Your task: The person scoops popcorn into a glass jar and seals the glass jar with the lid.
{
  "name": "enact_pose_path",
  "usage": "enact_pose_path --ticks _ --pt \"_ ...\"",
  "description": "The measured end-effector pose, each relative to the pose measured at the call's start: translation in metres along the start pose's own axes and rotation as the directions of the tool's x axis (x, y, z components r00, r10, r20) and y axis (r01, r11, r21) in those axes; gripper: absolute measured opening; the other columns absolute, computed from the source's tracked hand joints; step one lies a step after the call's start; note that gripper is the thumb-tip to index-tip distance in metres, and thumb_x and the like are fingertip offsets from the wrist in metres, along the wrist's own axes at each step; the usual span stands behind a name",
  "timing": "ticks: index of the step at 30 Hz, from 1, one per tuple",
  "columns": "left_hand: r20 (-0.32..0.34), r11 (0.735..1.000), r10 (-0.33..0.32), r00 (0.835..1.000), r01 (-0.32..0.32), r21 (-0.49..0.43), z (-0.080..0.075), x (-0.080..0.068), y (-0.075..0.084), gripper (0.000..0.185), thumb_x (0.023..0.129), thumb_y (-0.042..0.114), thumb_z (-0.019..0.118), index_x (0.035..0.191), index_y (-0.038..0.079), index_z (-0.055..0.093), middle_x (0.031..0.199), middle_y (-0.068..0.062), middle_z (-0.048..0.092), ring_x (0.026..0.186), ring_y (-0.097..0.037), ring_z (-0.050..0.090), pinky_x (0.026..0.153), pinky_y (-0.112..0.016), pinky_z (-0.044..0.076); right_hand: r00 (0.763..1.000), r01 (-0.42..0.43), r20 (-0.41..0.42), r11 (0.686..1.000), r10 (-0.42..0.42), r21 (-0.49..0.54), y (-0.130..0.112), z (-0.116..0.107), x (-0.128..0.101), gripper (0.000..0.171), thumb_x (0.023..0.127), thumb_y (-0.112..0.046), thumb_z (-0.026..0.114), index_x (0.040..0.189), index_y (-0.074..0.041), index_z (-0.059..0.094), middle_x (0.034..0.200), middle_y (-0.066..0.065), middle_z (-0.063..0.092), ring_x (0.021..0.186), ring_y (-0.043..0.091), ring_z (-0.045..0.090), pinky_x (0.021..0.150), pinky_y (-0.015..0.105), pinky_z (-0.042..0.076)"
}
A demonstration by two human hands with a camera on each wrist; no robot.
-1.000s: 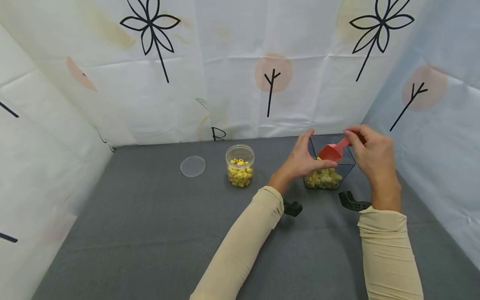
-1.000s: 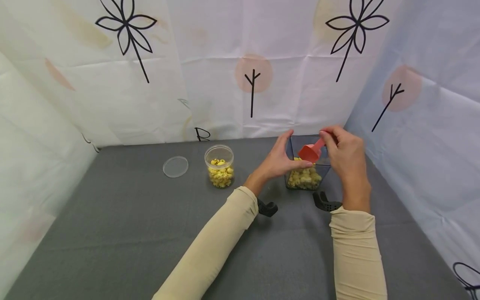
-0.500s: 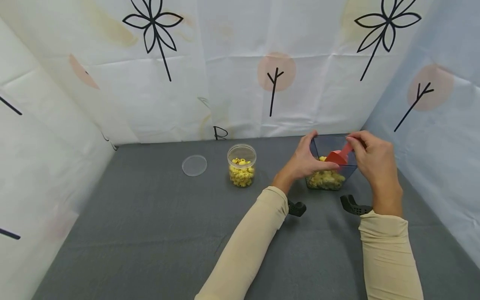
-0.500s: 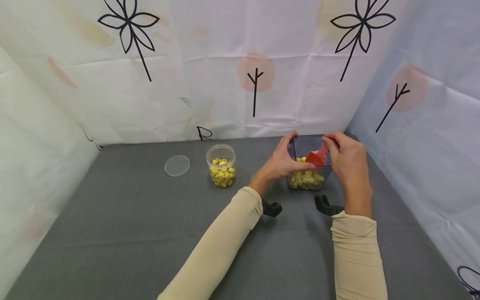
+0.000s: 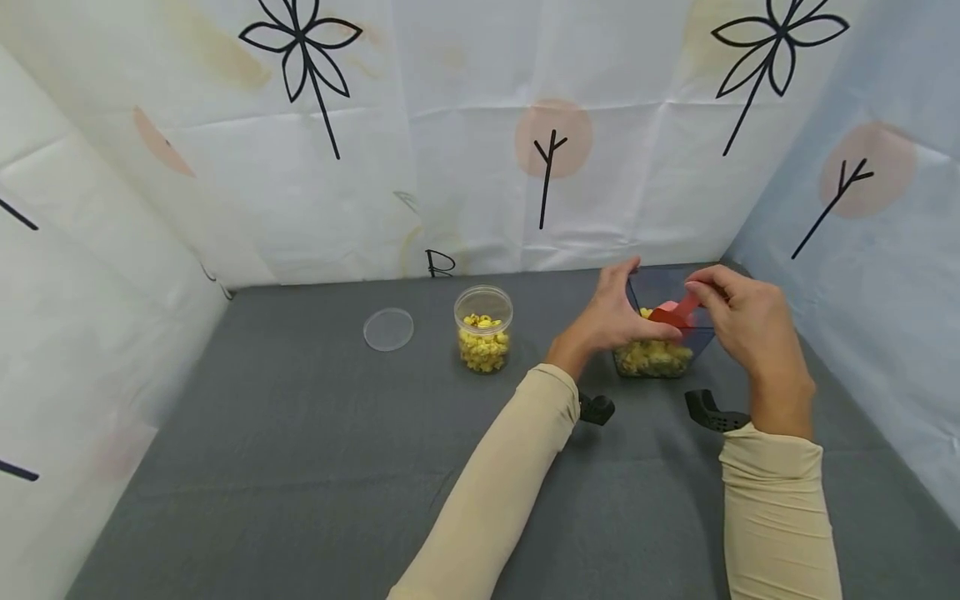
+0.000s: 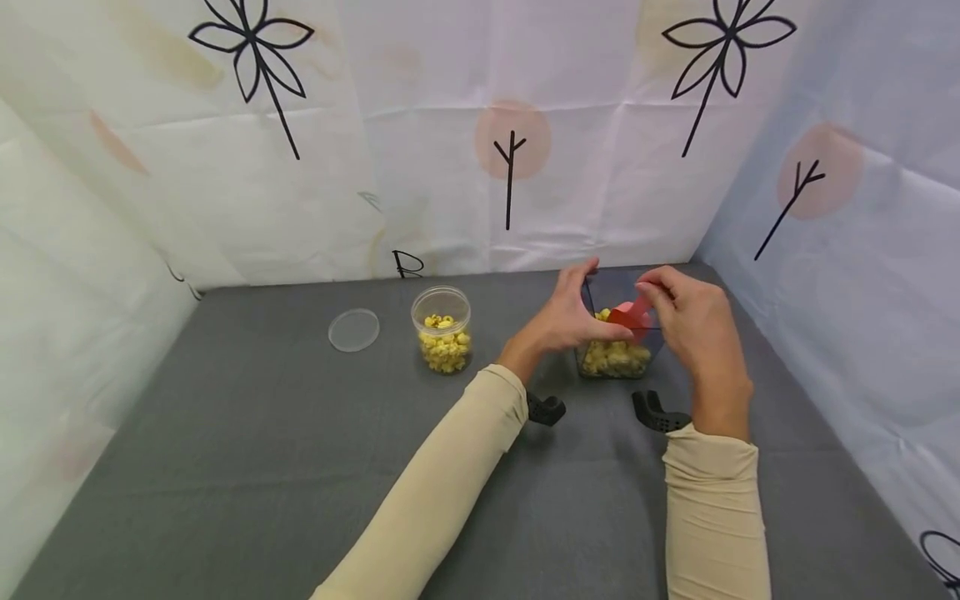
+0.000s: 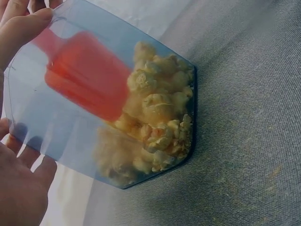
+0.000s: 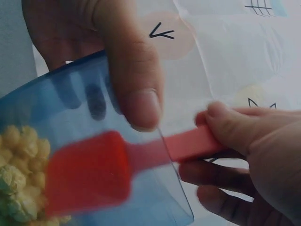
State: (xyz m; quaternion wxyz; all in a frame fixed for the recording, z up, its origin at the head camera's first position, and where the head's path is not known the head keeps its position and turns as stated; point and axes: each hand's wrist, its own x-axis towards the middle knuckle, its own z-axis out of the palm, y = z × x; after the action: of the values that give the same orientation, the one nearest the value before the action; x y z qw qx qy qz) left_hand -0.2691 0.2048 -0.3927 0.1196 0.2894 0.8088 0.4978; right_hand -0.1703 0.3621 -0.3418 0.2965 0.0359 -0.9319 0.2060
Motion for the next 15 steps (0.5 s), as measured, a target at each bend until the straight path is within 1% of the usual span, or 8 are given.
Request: enact_pose_path --ticks 2,3,6,8,10,12,13,15 --pt "0.011 1.0 0.0 1.0 0.0 0.017 -0.001 0.0 0.001 0.115 0.073 0.048 0.09 0.162 0.036 0.019 0.165 0.007 0.024 0.145 -0.015 0.039 0.11 -0.039 0.048 0.999 0.003 0.051 1.0 -0.003 0.002 0.0 -0.003 0.0 0.015 0.102 -0.013 0.063 0.11 -0.005 0.073 0.09 0.018 0.075 0.065 -0.014 0.039 0.056 0.018 0.035" --pt "0.016 1.0 0.001 1.0 -0.001 0.024 -0.001 0.001 0.001 0.115 0.073 0.049 0.09 0.163 0.036 0.019 0.166 0.008 0.024 0.147 -0.015 0.037 0.111 -0.039 0.047 0.997 0.003 0.073 1.0 -0.003 0.003 0.0 -0.004 -0.001 0.015 0.102 -0.014 0.063 0.11 -0.006 0.073 0.092 0.018 0.075 0.068 -0.012 0.043 0.058 0.019 0.037" --pt "0.021 1.0 0.009 1.0 -0.009 0.028 -0.002 0.002 -0.001 0.115 0.073 0.049 0.089 0.163 0.034 0.018 0.165 0.009 0.027 0.149 -0.013 0.035 0.114 -0.04 0.045 0.992 -0.033 0.126 0.999 0.031 0.016 0.003 -0.006 -0.001 0.021 0.105 -0.017 0.059 0.116 -0.007 0.072 0.099 0.019 0.076 0.078 0.003 0.057 0.064 0.022 0.04" --pt "0.023 1.0 0.012 1.0 -0.013 0.018 -0.002 0.002 -0.001 0.116 0.073 0.048 0.089 0.163 0.033 0.019 0.164 0.01 0.029 0.148 -0.012 0.035 0.115 -0.039 0.044 0.99 -0.07 0.127 0.997 0.065 0.035 0.005 -0.006 -0.002 0.025 0.106 -0.021 0.058 0.119 -0.006 0.072 0.1 0.021 0.075 0.079 0.008 0.059 0.065 0.019 0.039" --pt "0.024 1.0 0.018 1.0 -0.018 0.011 -0.001 0.003 -0.002 0.116 0.073 0.047 0.09 0.163 0.03 0.019 0.163 0.01 0.03 0.148 -0.011 0.035 0.116 -0.038 0.043 0.989 -0.098 0.115 0.994 0.092 0.046 0.008 -0.004 -0.003 0.028 0.105 -0.023 0.058 0.12 -0.004 0.072 0.1 0.022 0.075 0.078 0.007 0.058 0.065 0.017 0.038" --pt "0.025 1.0 0.019 1.0 -0.019 0.005 -0.001 0.002 -0.002 0.115 0.074 0.047 0.09 0.163 0.029 0.019 0.162 0.01 0.031 0.147 -0.012 0.035 0.115 -0.038 0.043 0.991 -0.086 0.101 0.996 0.082 0.031 0.011 -0.003 -0.003 0.027 0.104 -0.022 0.06 0.117 -0.003 0.073 0.097 0.021 0.076 0.075 0.006 0.057 0.063 0.018 0.039" --pt "0.024 1.0 0.02 1.0 -0.02 0.004 -0.001 0.002 -0.002 0.115 0.074 0.046 0.09 0.163 0.029 0.02 0.162 0.009 0.031 0.147 -0.012 0.035 0.115 -0.038 0.044 0.991 -0.086 0.104 0.996 0.083 0.025 0.012 -0.002 -0.003 0.027 0.104 -0.022 0.06 0.116 -0.003 0.074 0.096 0.021 0.076 0.074 0.008 0.058 0.063 0.02 0.04" --pt "0.019 1.0 0.021 1.0 -0.021 0.0 0.0 0.002 -0.002 0.113 0.074 0.046 0.089 0.163 0.029 0.021 0.161 0.009 0.032 0.147 -0.012 0.035 0.114 -0.037 0.044 0.989 -0.081 0.126 0.997 0.078 0.015 0.013 -0.001 -0.002 0.027 0.104 -0.024 0.06 0.115 -0.003 0.074 0.097 0.021 0.076 0.079 0.022 0.063 0.066 0.03 0.043"
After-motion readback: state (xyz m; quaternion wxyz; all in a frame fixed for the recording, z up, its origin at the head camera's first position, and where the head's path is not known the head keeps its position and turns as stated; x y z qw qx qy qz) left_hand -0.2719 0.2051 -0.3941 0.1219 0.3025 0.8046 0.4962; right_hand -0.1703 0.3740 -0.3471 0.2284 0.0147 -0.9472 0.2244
